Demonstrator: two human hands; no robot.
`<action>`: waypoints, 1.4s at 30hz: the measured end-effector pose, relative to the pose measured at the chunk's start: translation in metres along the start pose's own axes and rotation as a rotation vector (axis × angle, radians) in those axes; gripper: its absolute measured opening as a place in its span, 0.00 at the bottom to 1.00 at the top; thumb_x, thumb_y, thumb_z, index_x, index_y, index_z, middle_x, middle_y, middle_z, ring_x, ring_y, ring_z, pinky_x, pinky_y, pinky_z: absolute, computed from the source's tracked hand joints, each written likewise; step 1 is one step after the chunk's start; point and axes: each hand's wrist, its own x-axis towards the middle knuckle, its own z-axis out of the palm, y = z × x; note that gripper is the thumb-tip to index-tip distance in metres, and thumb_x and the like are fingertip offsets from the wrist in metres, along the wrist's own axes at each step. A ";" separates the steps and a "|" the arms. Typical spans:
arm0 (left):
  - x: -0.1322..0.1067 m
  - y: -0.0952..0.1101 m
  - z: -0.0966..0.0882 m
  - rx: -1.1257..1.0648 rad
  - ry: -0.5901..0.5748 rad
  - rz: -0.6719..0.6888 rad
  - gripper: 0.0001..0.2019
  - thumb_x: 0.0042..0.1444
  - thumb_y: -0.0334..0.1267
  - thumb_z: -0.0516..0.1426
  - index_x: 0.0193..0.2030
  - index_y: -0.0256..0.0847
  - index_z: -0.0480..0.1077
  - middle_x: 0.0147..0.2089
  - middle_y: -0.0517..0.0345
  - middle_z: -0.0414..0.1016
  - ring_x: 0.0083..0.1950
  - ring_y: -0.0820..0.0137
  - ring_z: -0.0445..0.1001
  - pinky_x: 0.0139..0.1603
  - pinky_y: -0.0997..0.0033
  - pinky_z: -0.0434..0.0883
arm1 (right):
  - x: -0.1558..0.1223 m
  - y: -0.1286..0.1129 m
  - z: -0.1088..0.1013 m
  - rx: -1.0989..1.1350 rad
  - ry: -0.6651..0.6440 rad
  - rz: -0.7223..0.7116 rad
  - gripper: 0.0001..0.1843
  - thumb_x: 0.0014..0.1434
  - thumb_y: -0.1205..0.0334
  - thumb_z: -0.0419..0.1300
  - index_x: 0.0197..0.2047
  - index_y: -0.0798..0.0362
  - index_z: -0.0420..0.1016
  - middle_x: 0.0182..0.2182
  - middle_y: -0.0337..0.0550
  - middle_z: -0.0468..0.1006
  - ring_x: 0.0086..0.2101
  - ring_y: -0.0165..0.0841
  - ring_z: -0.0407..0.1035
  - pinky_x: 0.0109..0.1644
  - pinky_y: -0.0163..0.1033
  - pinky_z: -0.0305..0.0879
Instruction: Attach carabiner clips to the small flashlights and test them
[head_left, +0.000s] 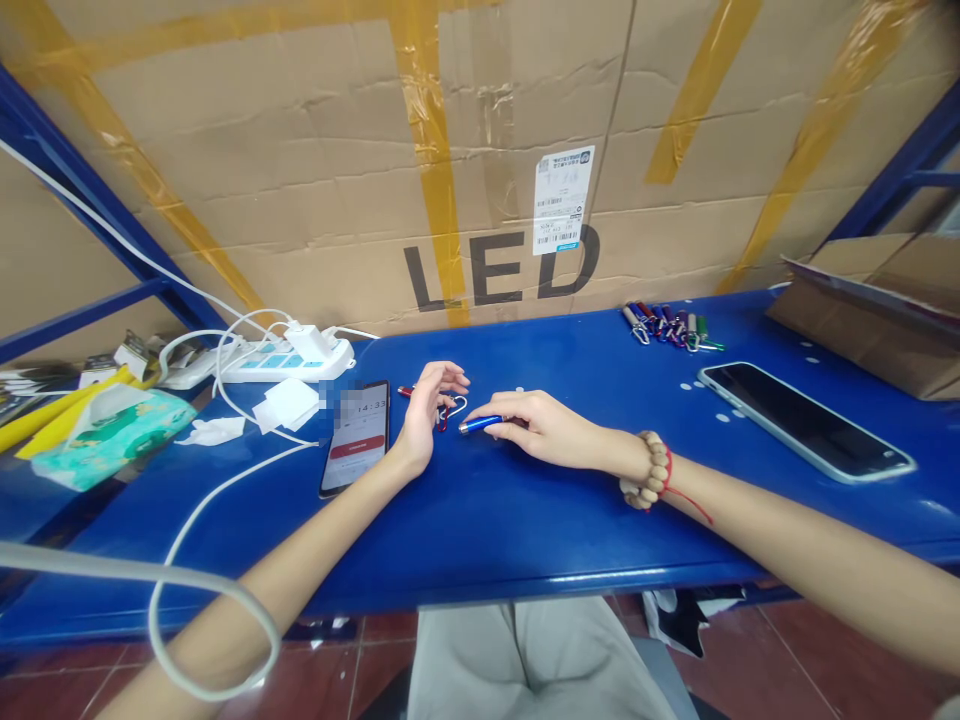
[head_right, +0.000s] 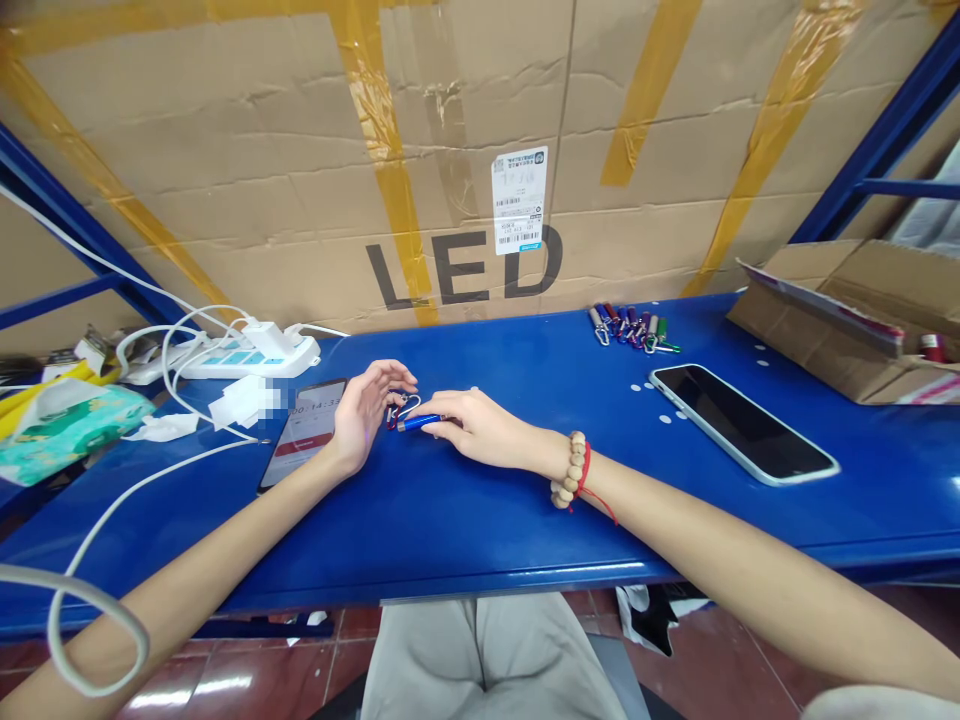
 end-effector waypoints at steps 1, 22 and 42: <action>0.000 0.000 0.000 0.000 0.003 -0.002 0.12 0.54 0.45 0.45 0.34 0.40 0.64 0.35 0.55 0.70 0.36 0.69 0.68 0.35 0.71 0.62 | 0.000 0.000 0.000 -0.001 0.006 -0.001 0.14 0.64 0.67 0.52 0.50 0.55 0.74 0.38 0.44 0.77 0.37 0.29 0.71 0.47 0.35 0.64; 0.000 -0.001 0.001 -0.005 0.008 0.009 0.13 0.55 0.44 0.46 0.34 0.40 0.66 0.35 0.55 0.71 0.36 0.69 0.69 0.33 0.72 0.64 | -0.002 0.003 0.004 -0.008 0.000 -0.004 0.14 0.65 0.65 0.49 0.51 0.56 0.70 0.44 0.47 0.75 0.46 0.32 0.68 0.53 0.40 0.62; -0.001 -0.004 -0.001 0.006 -0.026 0.022 0.13 0.55 0.46 0.46 0.35 0.41 0.65 0.36 0.55 0.70 0.37 0.69 0.69 0.34 0.72 0.63 | -0.002 0.001 0.006 -0.024 0.035 -0.015 0.14 0.65 0.64 0.50 0.51 0.53 0.70 0.45 0.46 0.75 0.46 0.33 0.69 0.53 0.42 0.63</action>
